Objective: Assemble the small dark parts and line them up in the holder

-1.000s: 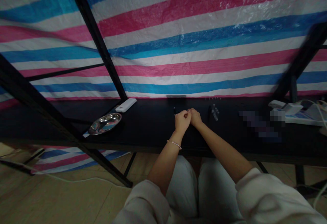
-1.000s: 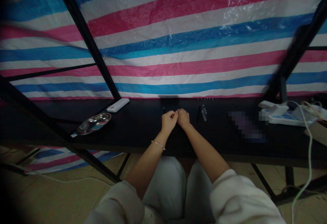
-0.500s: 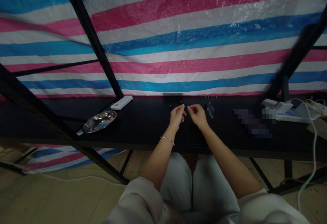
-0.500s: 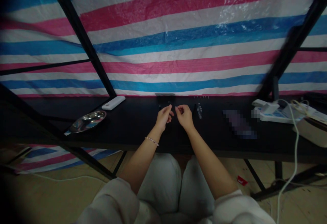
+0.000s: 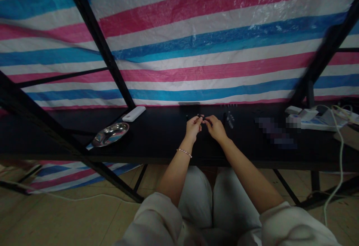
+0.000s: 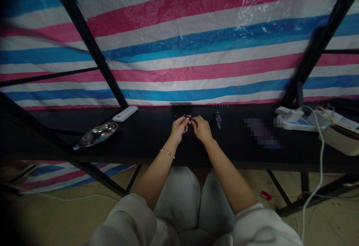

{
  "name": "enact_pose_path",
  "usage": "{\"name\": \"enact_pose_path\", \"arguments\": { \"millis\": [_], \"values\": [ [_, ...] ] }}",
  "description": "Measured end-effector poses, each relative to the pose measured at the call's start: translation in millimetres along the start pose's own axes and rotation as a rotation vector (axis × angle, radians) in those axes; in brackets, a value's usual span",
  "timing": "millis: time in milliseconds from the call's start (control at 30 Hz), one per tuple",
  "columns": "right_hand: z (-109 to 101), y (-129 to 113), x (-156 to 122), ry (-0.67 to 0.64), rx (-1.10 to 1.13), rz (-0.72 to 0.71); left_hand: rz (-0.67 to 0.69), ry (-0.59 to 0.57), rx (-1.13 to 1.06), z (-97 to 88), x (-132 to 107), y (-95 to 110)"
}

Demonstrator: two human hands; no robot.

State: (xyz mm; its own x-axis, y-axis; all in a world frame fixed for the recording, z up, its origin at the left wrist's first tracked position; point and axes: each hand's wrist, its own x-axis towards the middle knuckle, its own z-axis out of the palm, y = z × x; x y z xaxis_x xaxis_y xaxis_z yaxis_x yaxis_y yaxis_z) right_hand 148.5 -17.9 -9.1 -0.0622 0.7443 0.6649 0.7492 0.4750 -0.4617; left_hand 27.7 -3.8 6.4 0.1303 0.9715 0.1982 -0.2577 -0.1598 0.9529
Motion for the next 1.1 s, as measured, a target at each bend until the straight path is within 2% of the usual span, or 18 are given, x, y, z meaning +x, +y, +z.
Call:
{"name": "enact_pose_path", "arguments": {
  "millis": [233, 467, 667, 1100],
  "values": [
    [0, -3, 2, -0.032, -0.030, 0.038, 0.080, 0.117, 0.072, 3.3, 1, -1],
    [-1, -7, 2, -0.025, -0.025, 0.034, 0.107, 0.176, 0.095, 4.3, 1, -1],
    [-3, -15, 2, -0.034, -0.156, 0.008, 0.125, 0.259, 0.110, 4.8, 1, -2],
    [-4, -18, 1, -0.025, -0.247, -0.040, 0.103, 0.334, 0.055, 4.9, 3, -2]
  ]
}}
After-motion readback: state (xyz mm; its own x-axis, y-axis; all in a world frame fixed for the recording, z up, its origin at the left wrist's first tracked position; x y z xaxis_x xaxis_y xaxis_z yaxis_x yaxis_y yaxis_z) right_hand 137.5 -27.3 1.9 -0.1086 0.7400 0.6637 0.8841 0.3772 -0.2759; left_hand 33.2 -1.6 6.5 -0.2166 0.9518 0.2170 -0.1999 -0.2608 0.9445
